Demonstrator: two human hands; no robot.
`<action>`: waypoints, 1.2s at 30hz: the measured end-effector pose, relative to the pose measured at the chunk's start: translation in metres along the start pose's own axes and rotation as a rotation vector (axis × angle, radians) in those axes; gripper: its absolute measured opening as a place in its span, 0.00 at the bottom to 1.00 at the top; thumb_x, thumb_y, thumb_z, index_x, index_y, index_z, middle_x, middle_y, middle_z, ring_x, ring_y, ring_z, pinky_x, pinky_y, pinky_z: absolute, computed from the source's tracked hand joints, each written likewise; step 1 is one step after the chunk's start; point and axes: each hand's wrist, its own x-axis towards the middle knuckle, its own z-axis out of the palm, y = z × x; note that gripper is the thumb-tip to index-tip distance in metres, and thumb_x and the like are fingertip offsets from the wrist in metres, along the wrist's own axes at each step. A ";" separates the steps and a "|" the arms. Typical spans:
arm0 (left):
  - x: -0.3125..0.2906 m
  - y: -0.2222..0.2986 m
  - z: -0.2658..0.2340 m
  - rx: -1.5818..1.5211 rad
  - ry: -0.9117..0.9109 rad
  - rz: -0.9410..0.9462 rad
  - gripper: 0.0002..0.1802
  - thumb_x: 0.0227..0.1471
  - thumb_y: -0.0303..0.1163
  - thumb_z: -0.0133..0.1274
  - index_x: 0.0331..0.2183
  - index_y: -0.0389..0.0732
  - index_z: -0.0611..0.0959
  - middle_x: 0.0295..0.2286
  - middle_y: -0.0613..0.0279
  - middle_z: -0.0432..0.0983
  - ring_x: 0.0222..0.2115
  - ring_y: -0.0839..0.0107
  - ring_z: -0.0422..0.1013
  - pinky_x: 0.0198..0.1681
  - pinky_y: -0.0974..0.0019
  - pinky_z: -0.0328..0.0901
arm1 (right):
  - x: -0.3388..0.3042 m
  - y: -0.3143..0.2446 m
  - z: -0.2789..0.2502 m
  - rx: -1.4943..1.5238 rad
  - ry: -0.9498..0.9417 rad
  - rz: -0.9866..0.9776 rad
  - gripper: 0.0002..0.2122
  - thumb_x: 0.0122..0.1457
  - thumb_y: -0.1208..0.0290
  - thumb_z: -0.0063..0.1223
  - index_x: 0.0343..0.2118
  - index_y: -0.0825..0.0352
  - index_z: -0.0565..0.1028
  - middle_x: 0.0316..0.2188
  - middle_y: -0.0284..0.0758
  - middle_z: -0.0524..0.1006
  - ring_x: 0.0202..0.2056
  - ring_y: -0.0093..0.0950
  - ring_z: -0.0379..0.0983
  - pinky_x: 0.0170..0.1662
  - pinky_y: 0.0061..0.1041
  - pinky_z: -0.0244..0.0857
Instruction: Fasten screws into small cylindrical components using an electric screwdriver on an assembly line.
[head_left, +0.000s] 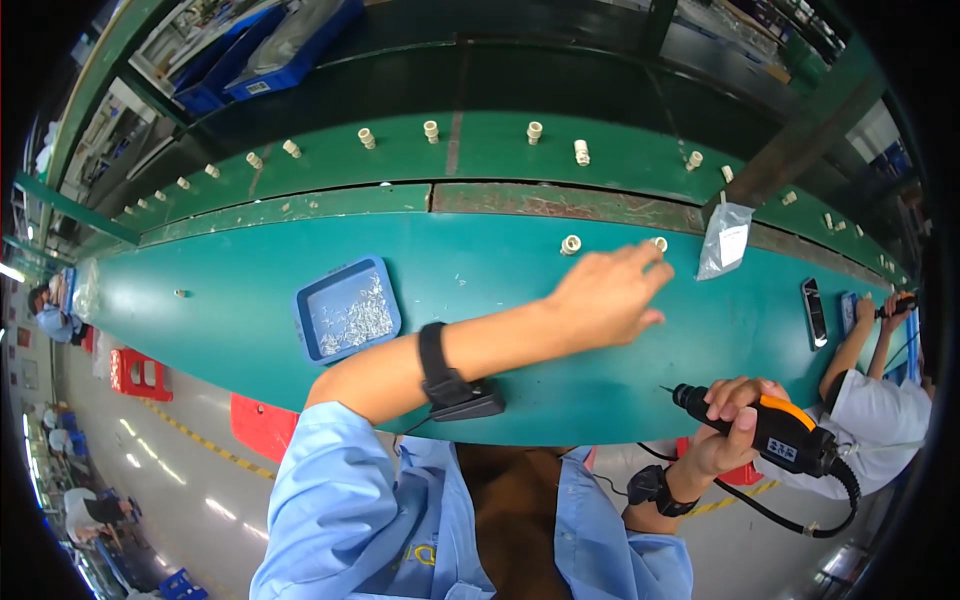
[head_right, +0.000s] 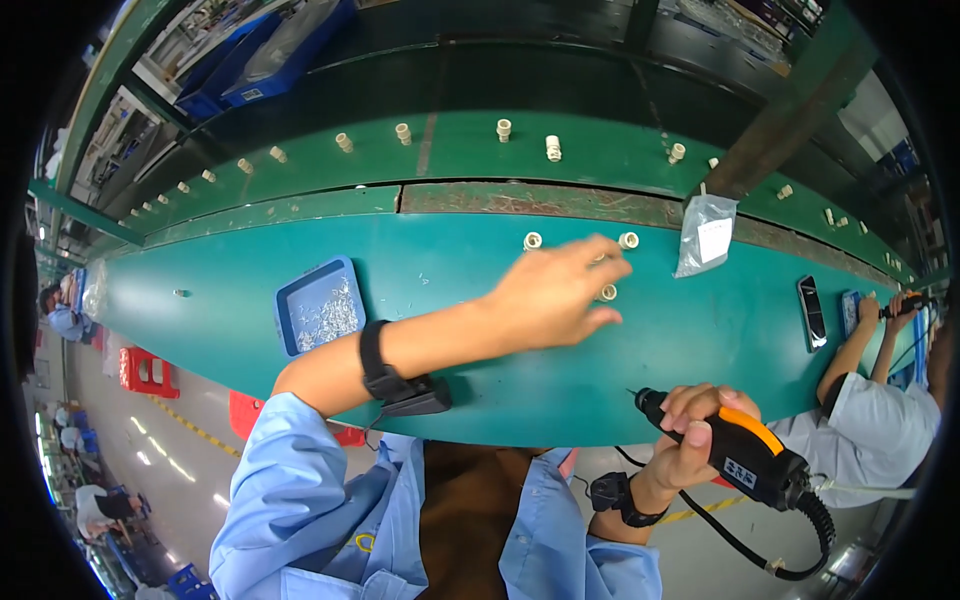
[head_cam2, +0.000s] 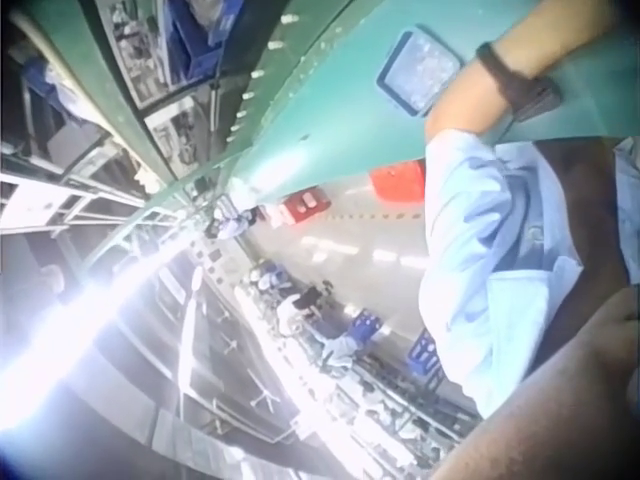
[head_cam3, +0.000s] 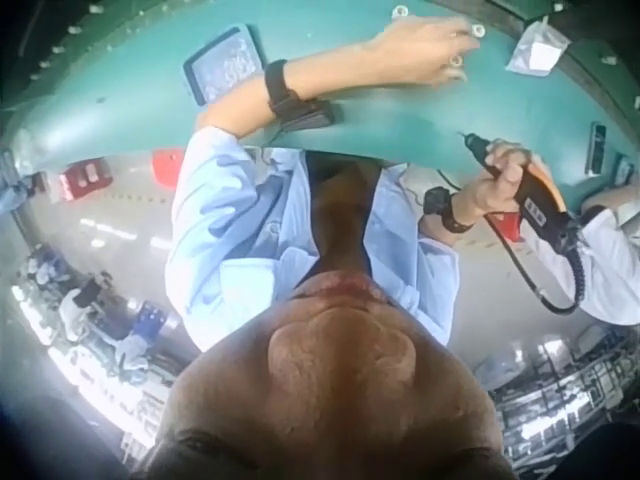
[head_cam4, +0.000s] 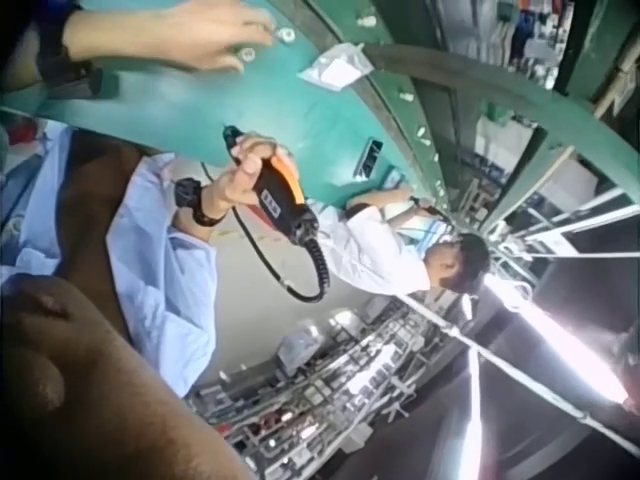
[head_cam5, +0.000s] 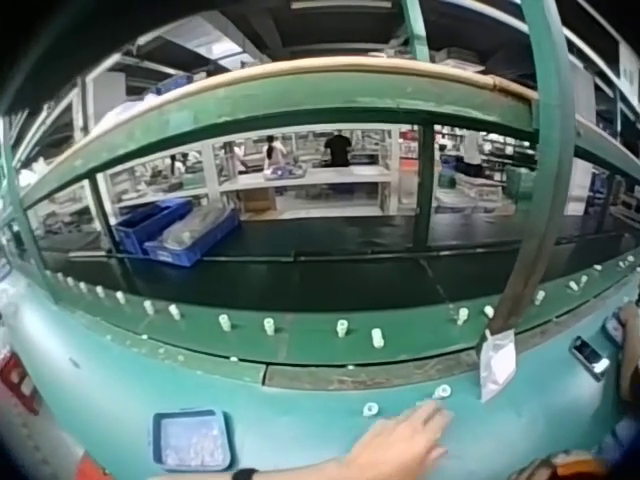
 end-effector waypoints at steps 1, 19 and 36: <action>0.001 -0.007 -0.018 -0.020 0.054 -0.041 0.17 0.39 0.34 0.59 0.35 0.38 0.77 0.34 0.56 0.72 0.31 0.56 0.72 0.33 0.60 0.68 | 0.001 0.003 -0.001 -0.017 0.010 -0.016 0.17 0.53 0.69 0.48 0.44 0.71 0.62 0.15 0.31 0.61 0.15 0.21 0.58 0.21 0.21 0.58; -0.018 -0.276 -0.071 0.298 0.477 -0.785 0.12 0.36 0.23 0.53 0.30 0.40 0.82 0.29 0.47 0.76 0.34 0.52 0.72 0.41 0.57 0.68 | 0.003 0.018 0.011 0.004 -0.049 0.063 0.16 0.55 0.69 0.47 0.44 0.70 0.62 0.17 0.30 0.59 0.17 0.20 0.56 0.23 0.21 0.55; -0.080 -0.024 -0.089 -0.148 0.012 -0.293 0.10 0.40 0.22 0.54 0.31 0.36 0.78 0.27 0.52 0.74 0.28 0.55 0.72 0.31 0.59 0.66 | -0.005 0.014 0.015 0.062 -0.088 0.120 0.18 0.54 0.66 0.47 0.45 0.70 0.62 0.17 0.30 0.58 0.18 0.21 0.56 0.25 0.24 0.56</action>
